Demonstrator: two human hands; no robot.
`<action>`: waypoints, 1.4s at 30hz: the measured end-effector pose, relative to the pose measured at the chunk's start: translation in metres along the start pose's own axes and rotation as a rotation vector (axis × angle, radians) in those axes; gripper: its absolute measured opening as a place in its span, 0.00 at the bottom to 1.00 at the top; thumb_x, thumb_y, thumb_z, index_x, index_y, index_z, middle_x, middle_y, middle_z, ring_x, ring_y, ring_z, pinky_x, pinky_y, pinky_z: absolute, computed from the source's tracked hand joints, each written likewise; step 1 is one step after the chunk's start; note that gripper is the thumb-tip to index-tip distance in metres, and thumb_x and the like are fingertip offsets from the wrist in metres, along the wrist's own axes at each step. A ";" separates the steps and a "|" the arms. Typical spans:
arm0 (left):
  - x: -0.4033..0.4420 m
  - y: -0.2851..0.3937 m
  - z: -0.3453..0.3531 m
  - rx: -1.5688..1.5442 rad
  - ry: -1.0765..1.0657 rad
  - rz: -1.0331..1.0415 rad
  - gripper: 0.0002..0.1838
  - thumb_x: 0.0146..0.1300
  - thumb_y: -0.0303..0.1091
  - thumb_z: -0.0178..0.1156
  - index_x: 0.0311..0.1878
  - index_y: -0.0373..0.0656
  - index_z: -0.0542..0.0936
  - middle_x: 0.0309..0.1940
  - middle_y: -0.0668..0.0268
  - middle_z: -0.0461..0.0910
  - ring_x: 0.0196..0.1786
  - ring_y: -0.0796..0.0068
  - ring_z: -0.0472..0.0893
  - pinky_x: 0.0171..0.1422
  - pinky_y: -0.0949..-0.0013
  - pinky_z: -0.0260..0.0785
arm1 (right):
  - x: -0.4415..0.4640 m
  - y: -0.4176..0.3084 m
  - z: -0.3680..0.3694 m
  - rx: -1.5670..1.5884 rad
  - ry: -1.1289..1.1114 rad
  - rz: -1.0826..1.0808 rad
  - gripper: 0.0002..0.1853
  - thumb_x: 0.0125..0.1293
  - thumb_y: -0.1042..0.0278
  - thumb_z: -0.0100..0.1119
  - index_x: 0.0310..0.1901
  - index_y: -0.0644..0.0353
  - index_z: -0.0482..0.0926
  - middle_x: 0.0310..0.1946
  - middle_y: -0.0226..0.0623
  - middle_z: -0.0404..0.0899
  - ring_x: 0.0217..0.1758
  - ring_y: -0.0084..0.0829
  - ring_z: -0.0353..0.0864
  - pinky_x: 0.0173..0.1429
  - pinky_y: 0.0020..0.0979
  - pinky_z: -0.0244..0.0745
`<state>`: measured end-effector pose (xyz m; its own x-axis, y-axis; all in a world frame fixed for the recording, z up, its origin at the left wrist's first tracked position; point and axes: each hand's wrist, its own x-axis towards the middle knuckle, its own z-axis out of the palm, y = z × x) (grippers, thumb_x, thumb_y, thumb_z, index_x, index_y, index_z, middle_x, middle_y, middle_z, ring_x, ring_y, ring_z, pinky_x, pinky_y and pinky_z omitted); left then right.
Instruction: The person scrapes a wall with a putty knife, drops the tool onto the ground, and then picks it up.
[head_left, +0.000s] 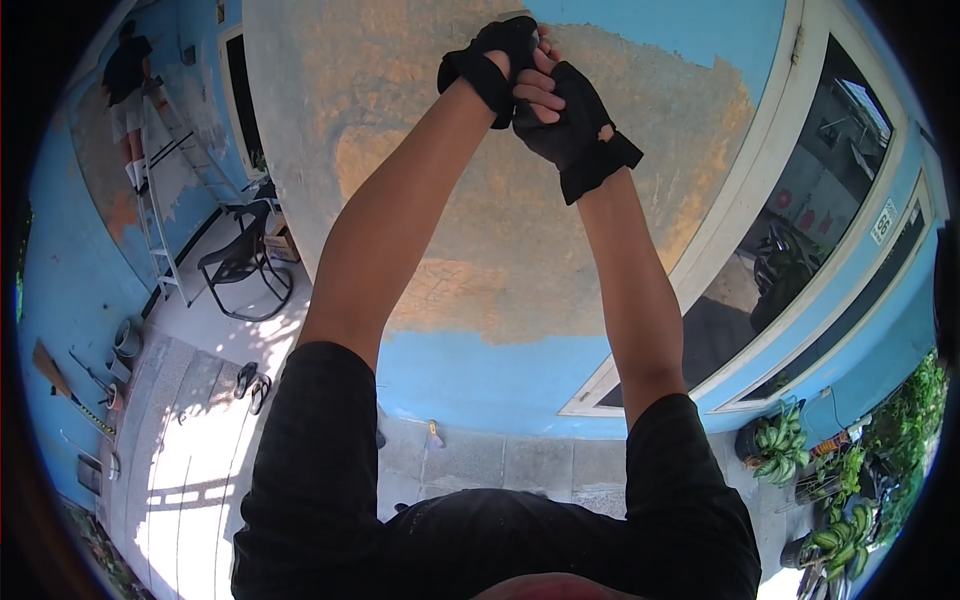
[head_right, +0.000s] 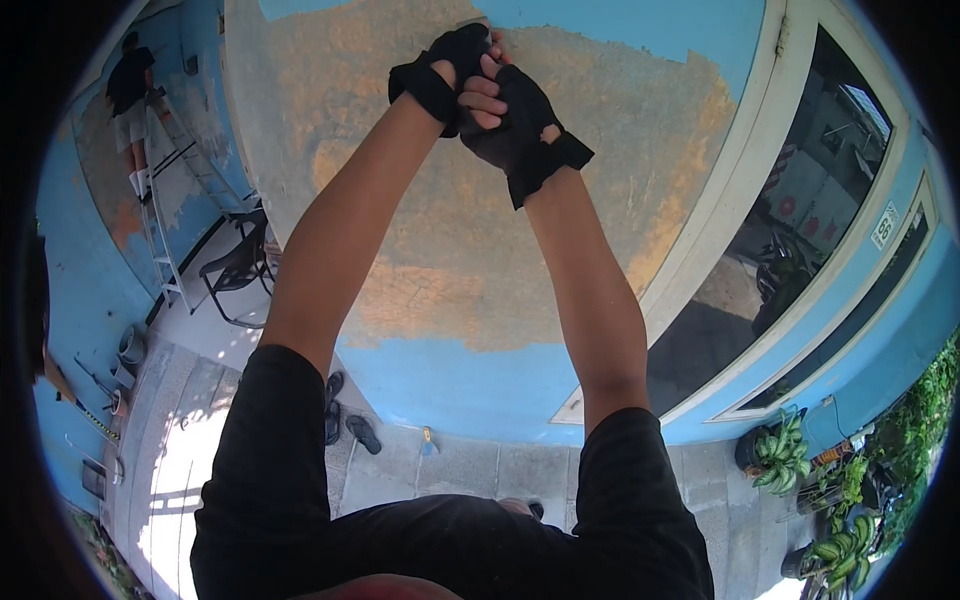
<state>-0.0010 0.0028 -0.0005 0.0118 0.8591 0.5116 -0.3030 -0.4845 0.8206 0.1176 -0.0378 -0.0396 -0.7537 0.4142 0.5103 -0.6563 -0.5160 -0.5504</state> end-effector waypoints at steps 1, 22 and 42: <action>-0.008 -0.004 0.002 -0.009 0.003 -0.016 0.14 0.70 0.44 0.49 0.43 0.43 0.73 0.27 0.68 0.77 0.33 0.71 0.79 0.37 0.69 0.77 | -0.005 0.003 -0.003 0.020 0.032 0.004 0.09 0.76 0.66 0.46 0.37 0.40 0.73 0.17 0.21 0.63 0.14 0.17 0.60 0.13 0.20 0.54; 0.001 0.003 -0.007 0.069 0.014 0.011 0.15 0.72 0.47 0.48 0.40 0.46 0.75 0.29 0.71 0.76 0.35 0.74 0.80 0.37 0.75 0.79 | -0.001 -0.003 0.001 -0.032 -0.113 0.013 0.05 0.76 0.69 0.44 0.41 0.48 0.71 0.20 0.25 0.65 0.15 0.16 0.62 0.13 0.18 0.56; -0.008 0.028 -0.016 0.072 -0.016 -0.058 0.13 0.65 0.44 0.58 0.41 0.44 0.77 0.30 0.73 0.77 0.33 0.77 0.79 0.37 0.76 0.77 | 0.023 0.012 0.010 0.048 -0.056 -0.037 0.11 0.77 0.66 0.41 0.37 0.46 0.75 0.18 0.24 0.64 0.14 0.18 0.61 0.14 0.20 0.56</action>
<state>-0.0253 -0.0155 0.0144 0.0431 0.8837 0.4660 -0.2325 -0.4447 0.8650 0.0928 -0.0425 -0.0280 -0.7250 0.3915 0.5667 -0.6802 -0.5368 -0.4992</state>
